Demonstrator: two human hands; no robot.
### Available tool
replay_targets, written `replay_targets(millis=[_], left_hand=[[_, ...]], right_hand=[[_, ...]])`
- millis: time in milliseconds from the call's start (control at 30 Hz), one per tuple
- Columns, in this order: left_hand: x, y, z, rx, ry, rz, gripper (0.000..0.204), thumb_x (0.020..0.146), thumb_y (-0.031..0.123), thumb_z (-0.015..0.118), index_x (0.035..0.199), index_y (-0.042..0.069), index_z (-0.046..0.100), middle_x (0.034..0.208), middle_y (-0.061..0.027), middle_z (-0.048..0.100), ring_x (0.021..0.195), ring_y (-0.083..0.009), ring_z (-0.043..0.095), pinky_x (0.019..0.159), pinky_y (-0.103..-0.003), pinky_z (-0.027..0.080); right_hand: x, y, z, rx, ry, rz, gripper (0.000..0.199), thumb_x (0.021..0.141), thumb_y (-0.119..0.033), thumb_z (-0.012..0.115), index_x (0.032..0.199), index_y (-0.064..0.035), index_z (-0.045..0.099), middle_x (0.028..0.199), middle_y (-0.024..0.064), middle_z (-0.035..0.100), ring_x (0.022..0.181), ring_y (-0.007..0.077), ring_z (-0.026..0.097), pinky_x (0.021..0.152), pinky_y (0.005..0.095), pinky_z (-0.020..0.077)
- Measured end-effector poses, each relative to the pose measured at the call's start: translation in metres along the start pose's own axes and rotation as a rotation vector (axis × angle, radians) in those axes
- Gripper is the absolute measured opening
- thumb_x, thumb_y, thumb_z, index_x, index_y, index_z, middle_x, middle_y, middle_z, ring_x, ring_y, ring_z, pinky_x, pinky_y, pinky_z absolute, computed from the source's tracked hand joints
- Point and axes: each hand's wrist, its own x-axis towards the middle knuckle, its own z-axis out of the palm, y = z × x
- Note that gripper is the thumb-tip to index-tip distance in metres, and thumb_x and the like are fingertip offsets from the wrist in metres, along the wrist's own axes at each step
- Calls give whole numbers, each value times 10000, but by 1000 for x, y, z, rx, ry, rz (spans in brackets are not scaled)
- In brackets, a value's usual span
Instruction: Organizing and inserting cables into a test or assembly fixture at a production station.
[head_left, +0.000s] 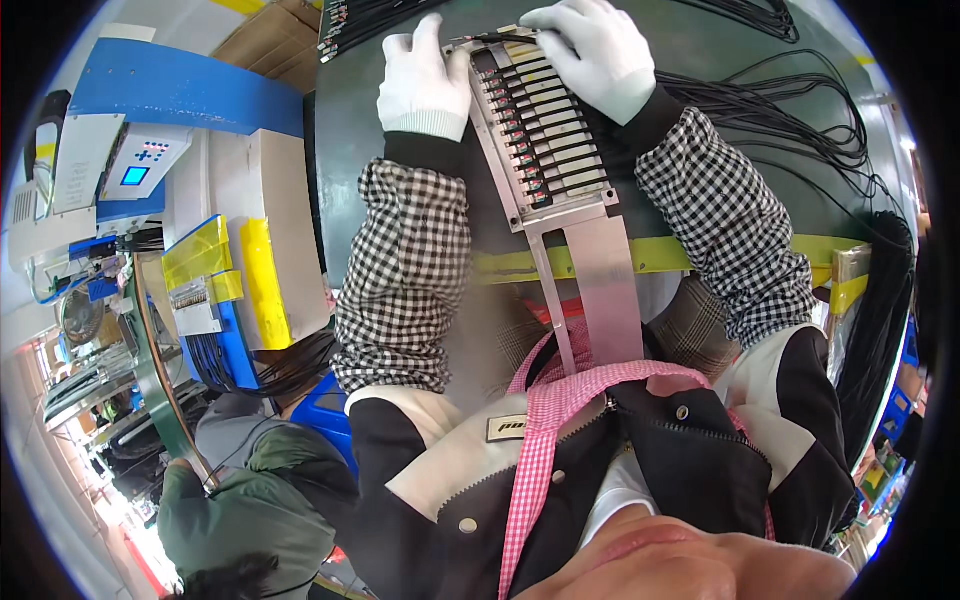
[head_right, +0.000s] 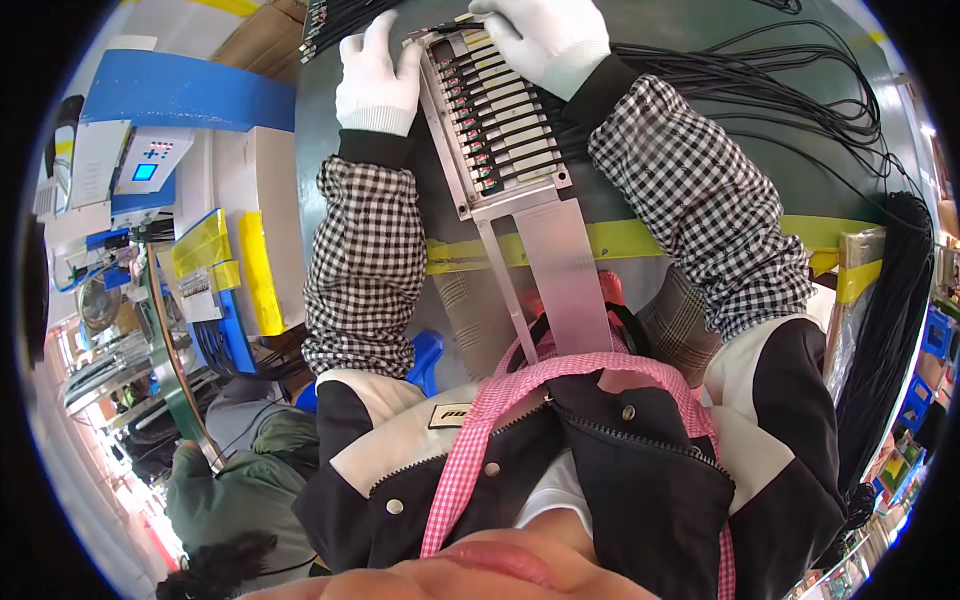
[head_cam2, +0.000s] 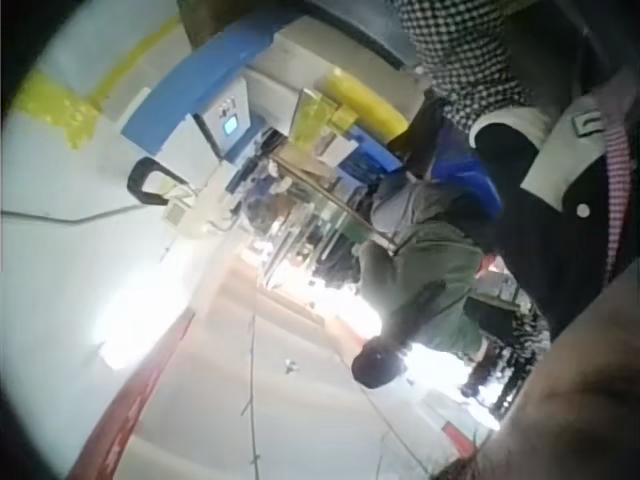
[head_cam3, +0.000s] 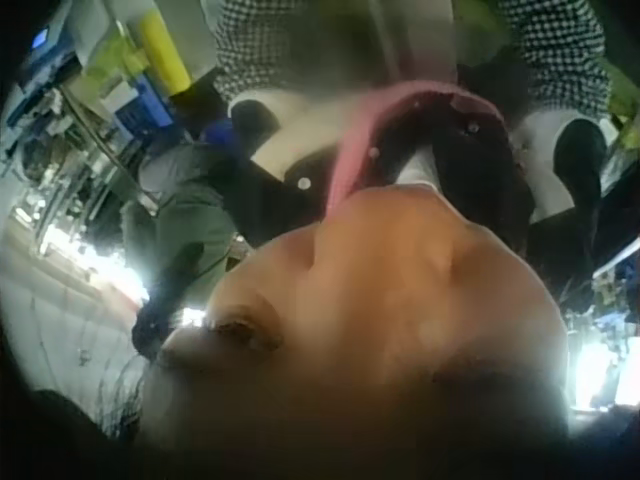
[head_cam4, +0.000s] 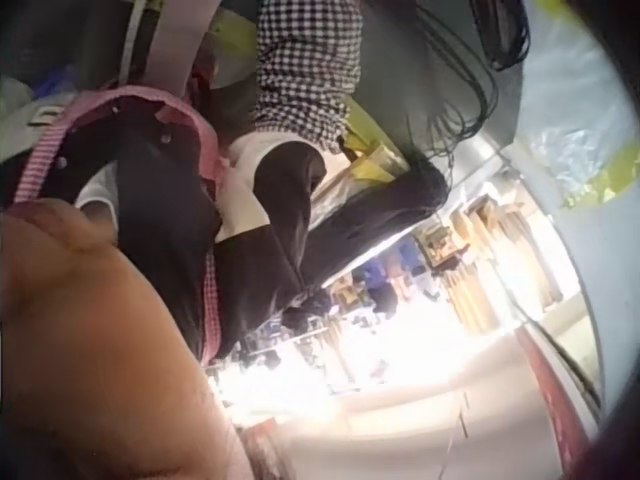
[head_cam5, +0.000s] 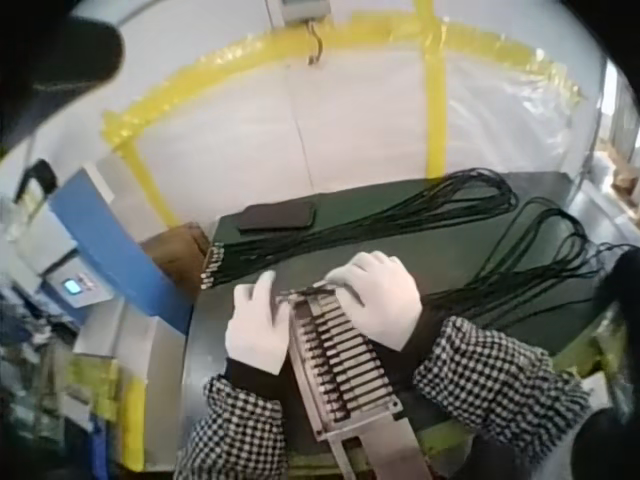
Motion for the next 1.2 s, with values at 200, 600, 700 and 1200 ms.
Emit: replay_targets(millis=[200,600,700,1200], left_hand=[[10,-22,11,-5,-71,137,181,844,271,615,1007,231,682,1007,-84,565,742,-273,602,675,-349,512],[9,-16,13,-157,85,256,187,843,285,607,894,126,691,931,-71,597,782,-256,593,710,-343,491],[10,-11,9,-363,116,313,218,843,305,593,879,109,681,926,-85,599,799,-276,596,713,-362,496],[4,-11,-1,-138,-228,-208,240,827,314,571,834,86,645,939,-96,602,807,-291,621,744,-370,505]], right_hand=[[-8,9,12,-192,-78,-104,153,785,-201,613,905,-115,650,913,47,583,845,252,548,756,336,419],[2,-17,-6,1,-42,-157,185,796,-252,623,930,-126,643,919,47,589,843,251,553,778,328,416],[6,-36,-24,35,95,-258,189,804,-262,618,934,-127,642,921,46,593,837,253,556,781,330,417],[0,21,12,249,-92,-172,153,831,-240,582,884,-115,650,820,57,604,782,248,566,762,336,423]])
